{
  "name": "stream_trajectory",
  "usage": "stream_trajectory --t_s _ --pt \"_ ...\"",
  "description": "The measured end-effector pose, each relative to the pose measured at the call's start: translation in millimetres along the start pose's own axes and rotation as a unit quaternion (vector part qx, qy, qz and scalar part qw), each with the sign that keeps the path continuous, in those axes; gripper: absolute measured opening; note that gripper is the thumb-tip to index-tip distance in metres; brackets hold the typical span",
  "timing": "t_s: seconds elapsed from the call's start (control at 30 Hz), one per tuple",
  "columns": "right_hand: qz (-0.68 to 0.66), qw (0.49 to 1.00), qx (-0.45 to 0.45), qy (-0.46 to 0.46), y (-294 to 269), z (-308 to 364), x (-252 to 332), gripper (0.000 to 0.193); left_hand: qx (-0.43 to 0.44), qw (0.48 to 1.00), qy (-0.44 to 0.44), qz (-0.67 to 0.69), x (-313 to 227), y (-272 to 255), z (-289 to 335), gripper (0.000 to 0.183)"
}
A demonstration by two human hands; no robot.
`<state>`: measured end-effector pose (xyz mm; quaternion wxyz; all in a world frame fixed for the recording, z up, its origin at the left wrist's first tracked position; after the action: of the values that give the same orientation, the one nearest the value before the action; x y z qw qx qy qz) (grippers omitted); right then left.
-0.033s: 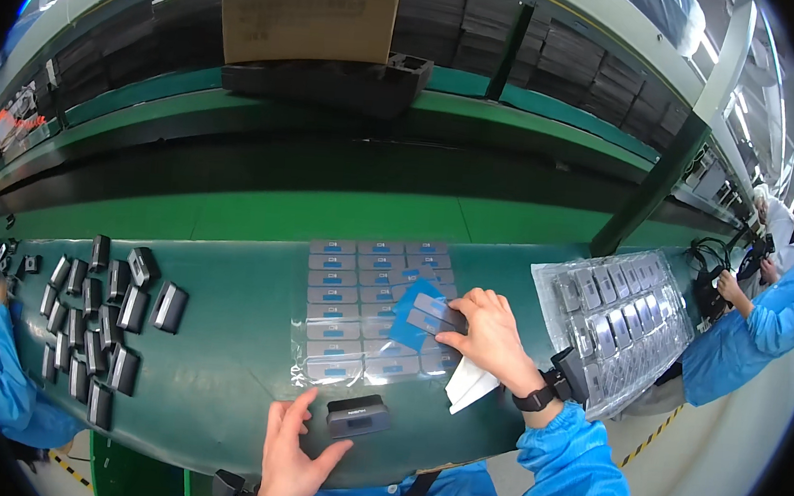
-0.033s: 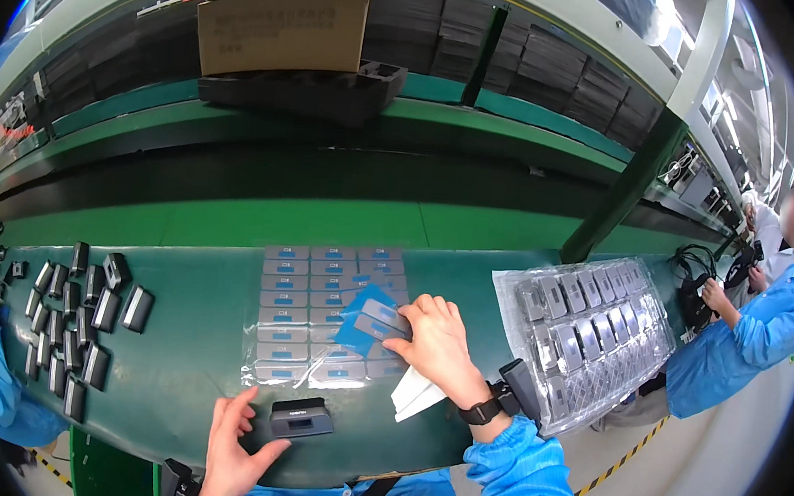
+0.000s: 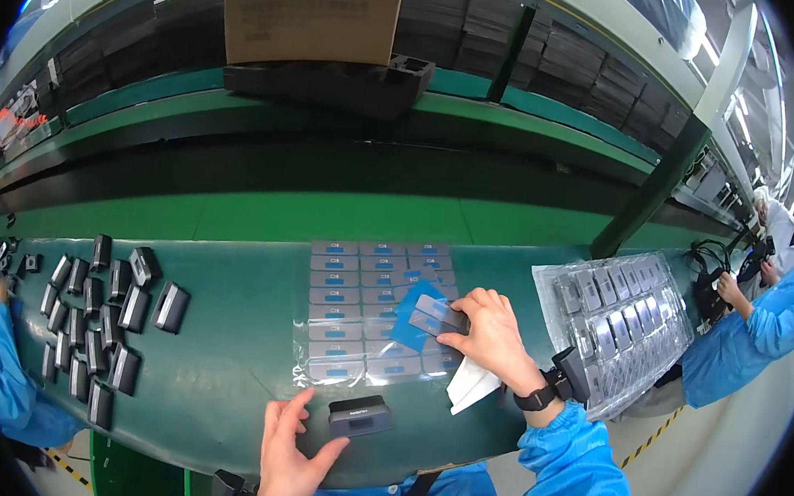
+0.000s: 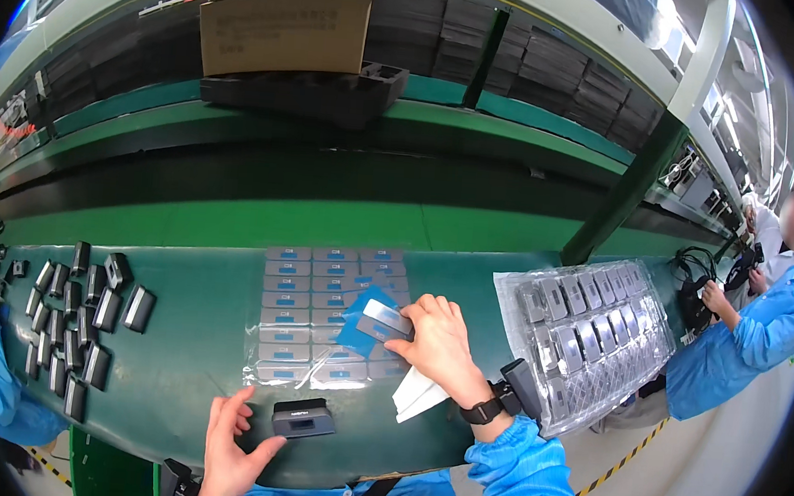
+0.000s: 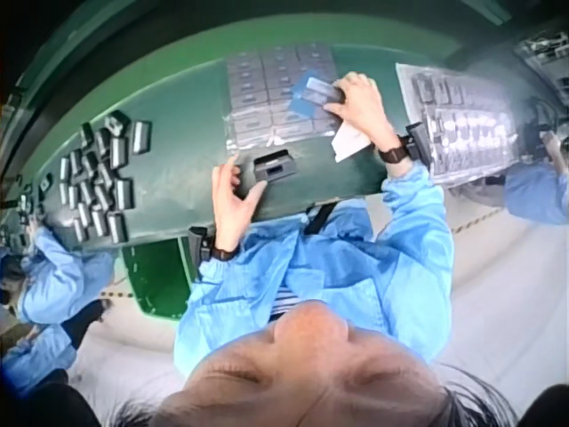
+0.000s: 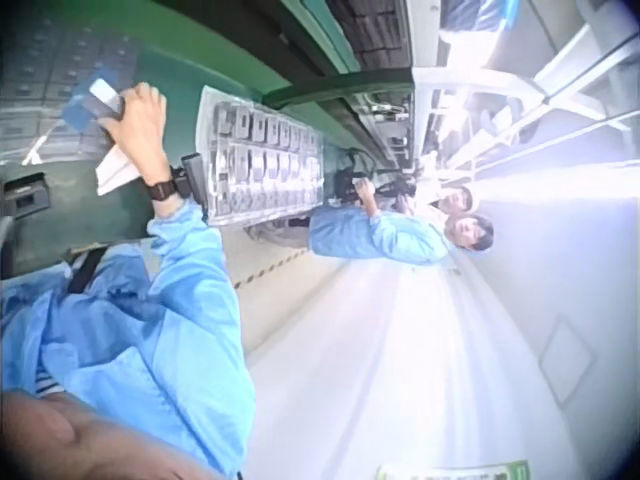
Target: Cleaning and applying labels to electronic housings on an assembly line.
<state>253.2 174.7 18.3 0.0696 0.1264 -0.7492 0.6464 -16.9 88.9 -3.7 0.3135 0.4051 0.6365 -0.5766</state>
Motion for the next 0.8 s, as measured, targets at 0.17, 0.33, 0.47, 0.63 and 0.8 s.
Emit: stream_trajectory --t_s 0.17,0.33,0.47,0.63,0.8 --pt "-0.198 0.973 -0.104 -0.061 -14.8 7.8 13.3 0.017 -0.025 0.995 0.029 0.094 -15.3 -12.9 -12.9 0.053" --pt "-0.261 0.954 -0.007 -0.148 -47.3 46.9 95.8 0.01 -0.009 0.98 0.092 0.178 -49.0 -10.1 -28.0 0.045" --pt "-0.318 0.941 -0.006 -0.115 -74.7 82.9 124.7 0.02 0.114 0.972 0.071 0.194 -53.0 25.8 -14.0 0.018" --pt "-0.235 0.945 -0.096 -0.207 -85.0 93.9 146.5 0.042 0.103 0.924 -0.024 0.368 -29.4 36.3 -14.4 0.02" --pt "-0.2 0.935 -0.111 -0.272 -81.4 99.8 158.8 0.046 0.137 0.887 -0.03 0.44 -20.3 44.0 -8.4 0.027"
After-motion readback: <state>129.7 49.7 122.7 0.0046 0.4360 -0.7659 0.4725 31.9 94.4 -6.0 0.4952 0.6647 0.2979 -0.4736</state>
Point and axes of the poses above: each hand's wrist, its own z-axis away from the middle knuckle, its own y-axis out of the palm, x = y × z, the point moved 10 cm from there along -z, towards the middle knuckle, and after that the axes turned 3 degrees about -x, right-handed, at the moved point
